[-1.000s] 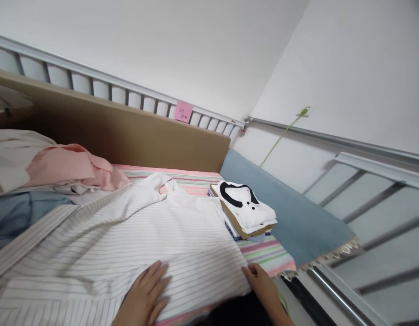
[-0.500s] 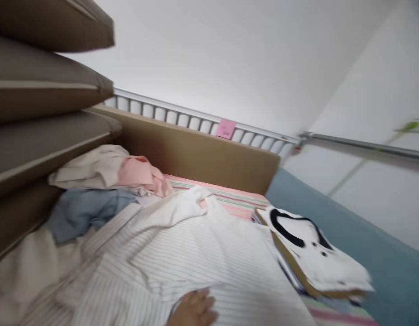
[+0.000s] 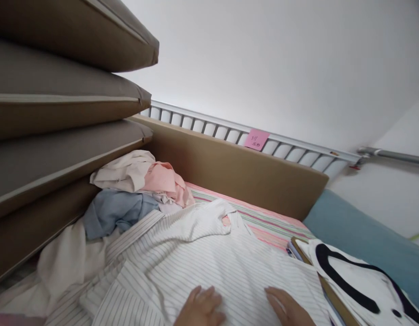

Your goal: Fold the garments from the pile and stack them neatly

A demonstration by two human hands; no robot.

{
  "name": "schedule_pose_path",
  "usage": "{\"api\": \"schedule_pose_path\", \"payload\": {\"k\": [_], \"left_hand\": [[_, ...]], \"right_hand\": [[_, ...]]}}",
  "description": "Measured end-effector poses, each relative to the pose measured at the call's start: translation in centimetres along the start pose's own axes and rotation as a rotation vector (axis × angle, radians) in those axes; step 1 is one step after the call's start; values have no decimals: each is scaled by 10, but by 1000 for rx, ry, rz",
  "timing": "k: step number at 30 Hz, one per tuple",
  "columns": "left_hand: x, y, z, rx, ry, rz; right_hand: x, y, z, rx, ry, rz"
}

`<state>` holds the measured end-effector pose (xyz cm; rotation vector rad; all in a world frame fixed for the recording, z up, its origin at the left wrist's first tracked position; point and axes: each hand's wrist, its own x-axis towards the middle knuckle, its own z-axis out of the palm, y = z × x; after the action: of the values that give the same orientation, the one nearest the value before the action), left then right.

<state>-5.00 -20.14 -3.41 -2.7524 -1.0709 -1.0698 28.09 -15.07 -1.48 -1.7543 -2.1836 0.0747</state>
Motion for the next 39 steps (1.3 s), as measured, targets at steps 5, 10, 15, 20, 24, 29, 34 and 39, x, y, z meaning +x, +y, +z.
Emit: {"api": "schedule_pose_path", "payload": {"k": [5, 10, 15, 20, 24, 29, 34, 39], "left_hand": [[12, -25, -64, -67, 12, -522], [13, -44, -77, -118, -32, -731], [13, -54, -75, -205, -103, -806], [12, -62, -81, -207, -65, -801], [8, -69, -73, -101, -30, -792], [-13, -81, -47, -25, -106, -884], [-24, -93, -35, -32, -101, -850], [-20, -98, -32, 6, -32, -793]], "right_hand": [[116, -98, -12, 45, -129, -42], [212, -194, 29, 97, -179, -312], [256, -254, 75, 100, -344, -474], [280, -274, 66, 90, -306, -492], [282, -285, 71, 104, -196, -500], [281, -278, 96, 108, -169, -475], [301, -187, 72, -14, -13, -121], [294, -67, 44, -153, 24, 391]]}}
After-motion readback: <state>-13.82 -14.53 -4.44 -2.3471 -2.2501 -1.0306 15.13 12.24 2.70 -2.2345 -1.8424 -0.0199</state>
